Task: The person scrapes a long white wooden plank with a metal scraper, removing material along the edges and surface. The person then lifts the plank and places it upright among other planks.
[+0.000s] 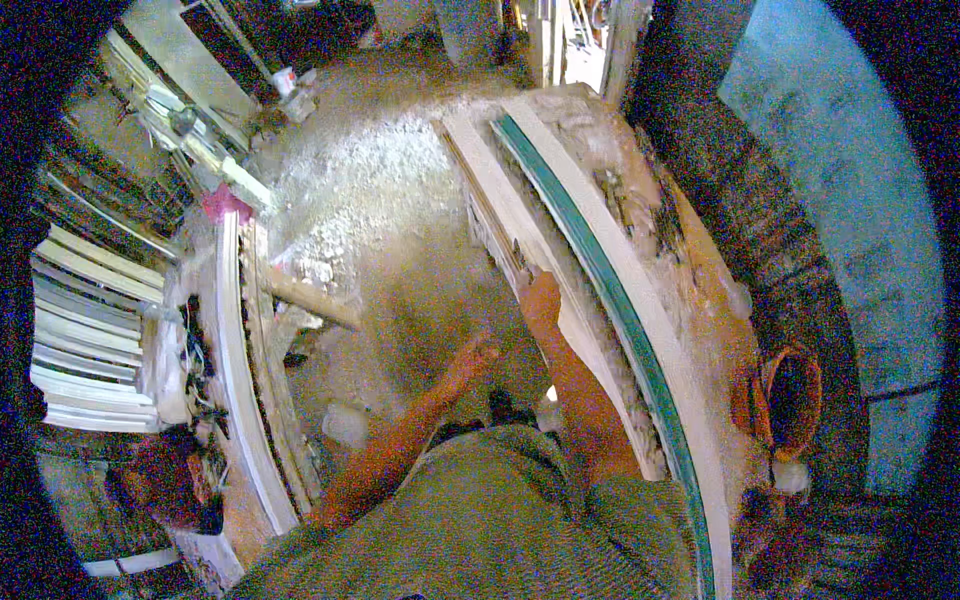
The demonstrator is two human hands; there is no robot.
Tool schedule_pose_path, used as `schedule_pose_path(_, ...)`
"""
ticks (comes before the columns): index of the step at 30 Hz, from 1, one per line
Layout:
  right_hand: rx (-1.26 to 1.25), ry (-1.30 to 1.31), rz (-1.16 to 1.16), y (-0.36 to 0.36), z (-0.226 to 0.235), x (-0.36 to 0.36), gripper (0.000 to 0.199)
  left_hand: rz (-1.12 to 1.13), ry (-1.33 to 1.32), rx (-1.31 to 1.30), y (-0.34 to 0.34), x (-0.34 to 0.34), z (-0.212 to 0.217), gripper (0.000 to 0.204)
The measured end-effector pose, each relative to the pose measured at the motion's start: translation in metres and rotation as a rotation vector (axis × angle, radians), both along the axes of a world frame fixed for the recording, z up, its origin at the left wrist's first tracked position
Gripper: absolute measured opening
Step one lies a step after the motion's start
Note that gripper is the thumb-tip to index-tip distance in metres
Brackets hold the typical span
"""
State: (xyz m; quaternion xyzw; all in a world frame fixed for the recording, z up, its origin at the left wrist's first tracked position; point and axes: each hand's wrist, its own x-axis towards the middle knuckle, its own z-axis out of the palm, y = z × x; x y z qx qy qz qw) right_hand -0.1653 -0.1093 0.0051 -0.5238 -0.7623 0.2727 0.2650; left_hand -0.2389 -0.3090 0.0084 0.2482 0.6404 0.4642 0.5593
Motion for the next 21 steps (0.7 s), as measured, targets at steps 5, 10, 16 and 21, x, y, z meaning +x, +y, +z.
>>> schedule_pose_path(5,0.045,-0.059,0.007,0.065,0.001,-0.088,0.032,0.039,0.005,-0.004,0.061,-0.073,-0.005,0.066)
schedule_pose_path(10,0.017,0.064,0.034,0.128,0.004,-0.179,0.032,0.100,-0.027,-0.027,0.104,-0.148,-0.014,0.064)
schedule_pose_path(16,0.025,-0.175,-0.019,0.209,0.008,-0.311,0.028,0.095,-0.113,0.016,0.165,-0.261,-0.050,0.062)
schedule_pose_path(21,0.056,-0.101,-0.024,0.277,0.021,-0.411,0.032,-0.283,0.101,0.094,0.220,-0.366,-0.079,0.052)
